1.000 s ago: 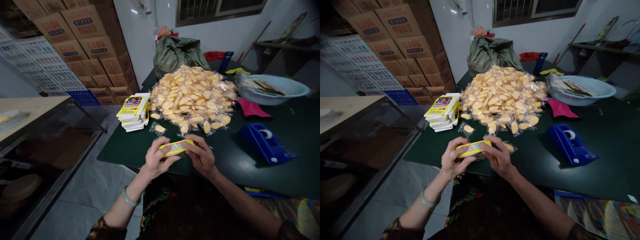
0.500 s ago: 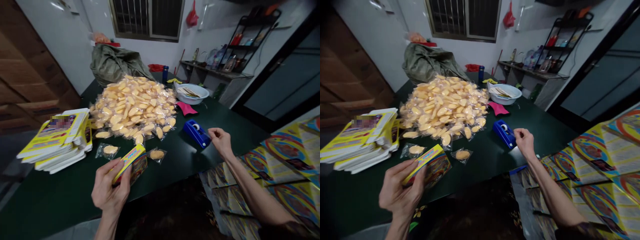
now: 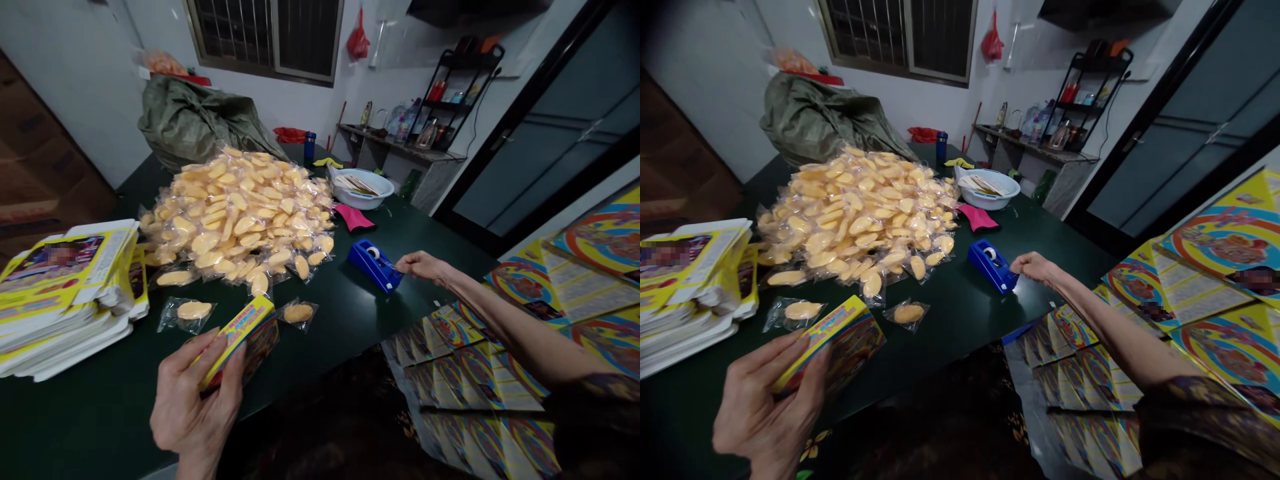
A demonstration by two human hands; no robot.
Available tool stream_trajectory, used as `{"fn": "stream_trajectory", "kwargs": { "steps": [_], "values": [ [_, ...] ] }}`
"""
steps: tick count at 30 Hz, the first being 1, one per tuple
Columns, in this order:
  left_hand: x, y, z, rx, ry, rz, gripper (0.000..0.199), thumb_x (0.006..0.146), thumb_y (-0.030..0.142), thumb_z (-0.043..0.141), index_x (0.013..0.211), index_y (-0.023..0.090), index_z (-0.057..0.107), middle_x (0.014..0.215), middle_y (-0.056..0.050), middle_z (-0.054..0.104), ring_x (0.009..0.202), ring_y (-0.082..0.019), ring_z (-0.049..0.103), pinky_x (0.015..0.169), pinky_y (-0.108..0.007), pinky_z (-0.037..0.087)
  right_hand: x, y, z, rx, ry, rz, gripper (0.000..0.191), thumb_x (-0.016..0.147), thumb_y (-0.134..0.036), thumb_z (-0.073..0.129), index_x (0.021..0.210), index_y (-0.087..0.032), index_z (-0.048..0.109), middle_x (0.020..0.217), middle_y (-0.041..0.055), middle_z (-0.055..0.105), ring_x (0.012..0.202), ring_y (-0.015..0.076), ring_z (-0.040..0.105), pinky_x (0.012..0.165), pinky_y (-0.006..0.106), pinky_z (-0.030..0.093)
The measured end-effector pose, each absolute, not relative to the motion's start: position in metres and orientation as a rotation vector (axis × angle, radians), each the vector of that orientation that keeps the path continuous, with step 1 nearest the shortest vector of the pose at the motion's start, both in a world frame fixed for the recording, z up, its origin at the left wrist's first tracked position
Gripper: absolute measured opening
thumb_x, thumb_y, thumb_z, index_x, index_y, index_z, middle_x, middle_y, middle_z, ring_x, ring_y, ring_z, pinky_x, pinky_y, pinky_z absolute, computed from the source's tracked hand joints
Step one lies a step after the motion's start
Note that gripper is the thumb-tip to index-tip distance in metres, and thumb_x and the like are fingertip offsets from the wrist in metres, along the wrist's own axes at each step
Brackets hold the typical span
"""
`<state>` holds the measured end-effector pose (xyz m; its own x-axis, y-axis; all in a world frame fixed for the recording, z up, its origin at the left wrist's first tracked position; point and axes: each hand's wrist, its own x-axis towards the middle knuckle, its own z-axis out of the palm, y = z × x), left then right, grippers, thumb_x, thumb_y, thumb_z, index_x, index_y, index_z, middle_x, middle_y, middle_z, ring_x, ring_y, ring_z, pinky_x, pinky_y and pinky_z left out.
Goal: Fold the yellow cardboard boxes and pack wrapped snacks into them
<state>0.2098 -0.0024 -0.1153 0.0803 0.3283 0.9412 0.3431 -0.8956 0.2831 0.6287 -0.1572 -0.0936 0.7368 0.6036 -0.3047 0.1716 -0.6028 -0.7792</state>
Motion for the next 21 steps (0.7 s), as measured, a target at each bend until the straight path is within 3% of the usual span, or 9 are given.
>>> {"fn": "stream_trajectory", "kwargs": {
  "steps": [4,7,10,17,21],
  "values": [
    [0.210,-0.002,-0.117,-2.309,-0.731,-2.019,0.038,0.064,0.009,0.079,0.099,0.016,0.068,0.092,-0.008,0.070,0.079,-0.017,0.064,0.069,-0.029,0.050,0.623,-0.153,-0.098,-2.042,-0.480,0.725,0.011,0.064,-0.018,0.071,0.056,-0.013,0.064,0.046,-0.0007,0.055,0.036,0.0047,0.041,0.032,0.015,0.030],
    [0.210,-0.001,-0.117,-2.300,-0.750,-2.025,0.038,0.063,0.009,0.079,0.099,0.016,0.068,0.092,-0.008,0.070,0.079,-0.017,0.064,0.070,-0.029,0.050,0.616,-0.151,-0.103,-1.939,-0.390,0.670,0.011,0.063,-0.014,0.070,0.056,-0.014,0.061,0.049,0.0000,0.056,0.041,0.0077,0.048,0.039,0.021,0.048],
    [0.210,-0.001,-0.117,-2.292,-0.759,-2.038,0.039,0.064,0.012,0.080,0.100,0.019,0.068,0.092,-0.006,0.071,0.078,-0.017,0.065,0.069,-0.029,0.051,0.608,-0.154,-0.110,-1.840,-0.320,0.573,0.013,0.063,-0.015,0.069,0.058,-0.017,0.058,0.052,-0.0014,0.054,0.047,0.0098,0.052,0.046,0.027,0.056],
    [0.211,-0.001,-0.114,-2.286,-0.718,-2.035,0.035,0.065,0.012,0.079,0.098,0.018,0.068,0.090,-0.006,0.071,0.076,-0.018,0.065,0.066,-0.029,0.051,0.581,-0.178,-0.135,-1.643,-0.303,0.416,0.026,0.066,-0.035,0.071,0.066,-0.020,0.050,0.068,0.0026,0.059,0.067,0.0163,0.064,0.065,0.036,0.061],
    [0.211,-0.003,-0.114,-2.314,-0.743,-2.047,0.039,0.065,0.009,0.078,0.101,0.019,0.068,0.092,-0.006,0.070,0.079,-0.019,0.065,0.069,-0.031,0.051,0.577,-0.178,-0.154,-1.685,-0.346,0.395,0.027,0.065,-0.038,0.070,0.063,-0.019,0.050,0.061,0.0018,0.055,0.056,0.0146,0.058,0.054,0.033,0.058]
  ]
}}
